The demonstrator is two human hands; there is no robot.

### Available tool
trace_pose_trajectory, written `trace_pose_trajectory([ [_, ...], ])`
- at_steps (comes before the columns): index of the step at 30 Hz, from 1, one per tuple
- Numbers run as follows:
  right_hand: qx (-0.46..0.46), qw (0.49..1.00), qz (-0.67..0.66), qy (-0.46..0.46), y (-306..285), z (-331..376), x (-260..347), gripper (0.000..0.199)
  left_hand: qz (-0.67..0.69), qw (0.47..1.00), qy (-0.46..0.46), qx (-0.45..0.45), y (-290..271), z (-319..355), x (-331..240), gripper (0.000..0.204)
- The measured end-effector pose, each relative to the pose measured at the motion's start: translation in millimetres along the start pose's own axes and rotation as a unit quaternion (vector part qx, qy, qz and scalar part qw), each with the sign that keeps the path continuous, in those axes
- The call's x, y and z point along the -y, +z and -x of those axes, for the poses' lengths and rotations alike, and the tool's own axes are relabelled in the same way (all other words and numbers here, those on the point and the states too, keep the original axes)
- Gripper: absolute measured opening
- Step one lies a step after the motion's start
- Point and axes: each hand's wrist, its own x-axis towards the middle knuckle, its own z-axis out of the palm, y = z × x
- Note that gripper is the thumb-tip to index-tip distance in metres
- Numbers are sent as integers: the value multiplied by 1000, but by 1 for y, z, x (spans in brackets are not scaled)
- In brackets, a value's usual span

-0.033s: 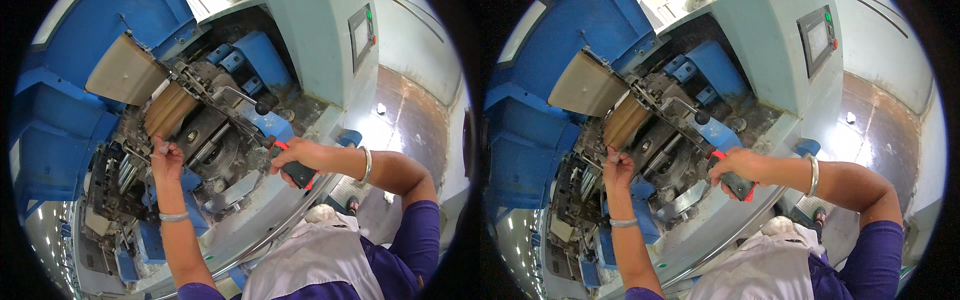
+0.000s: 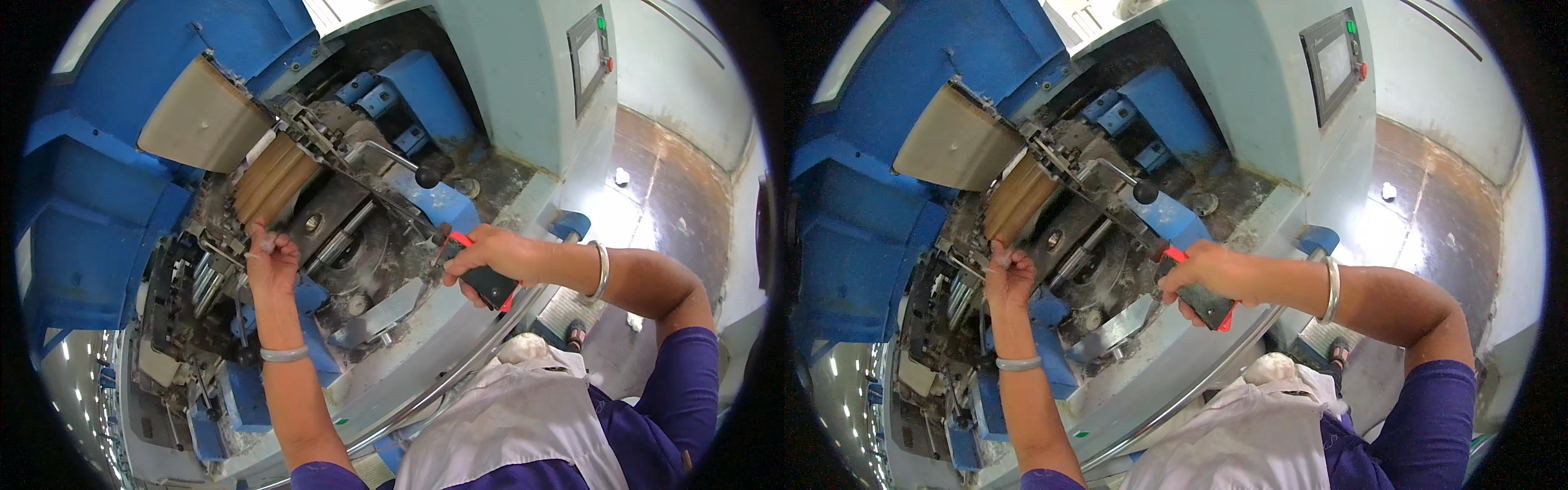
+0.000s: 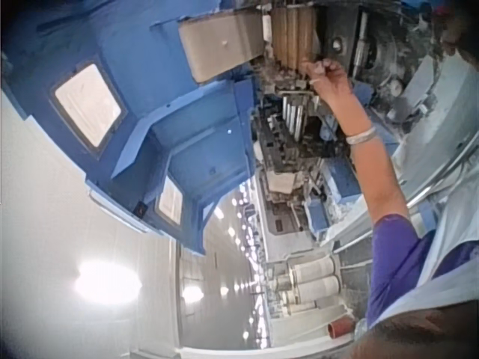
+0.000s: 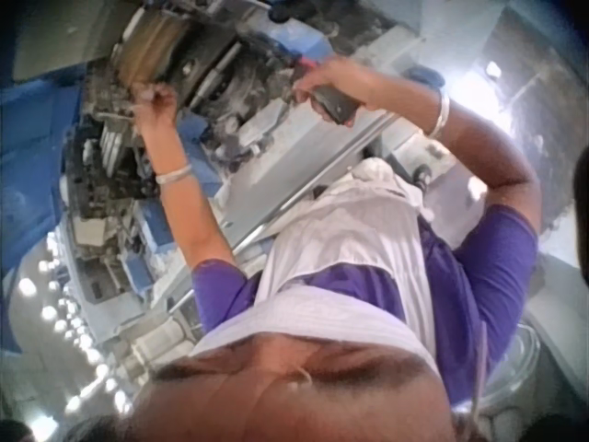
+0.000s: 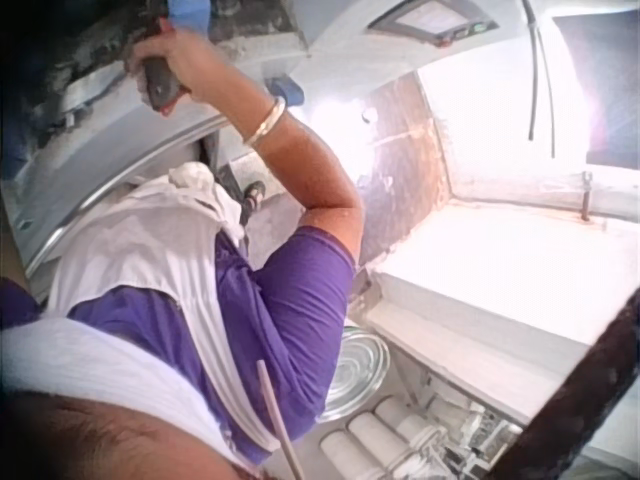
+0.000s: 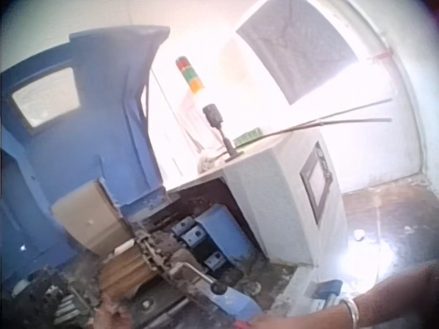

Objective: The person loads white yarn from large cylindrical containers into a textile machine, then uses a screwdriver to adjust internal components. The person handles yarn bundles and machine parts throughout the process.

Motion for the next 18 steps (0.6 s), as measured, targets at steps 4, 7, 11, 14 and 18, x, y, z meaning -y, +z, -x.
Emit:
trace_pose_trajectory([
  [4,-45,991,92,-91,11,11,-11,25,-26,1000,4,16,-5,-2,2,24],
  [7,-15,981,0,-196,19,9,-19,23,-28,999,21,-6,-9,-3,1,30],
  [11,-11,995,14,-96,18,-6,-19,20,-18,1000,6,3,-11,-7,-1,36],
  [14,-16,996,-69,-48,19,-21,-14,22,-14,1000,10,16,-14,-7,-2,36],
  [18,-13,998,-60,23,19,-24,-1,21,-5,1000,-5,28,-15,-4,-2,25],
])
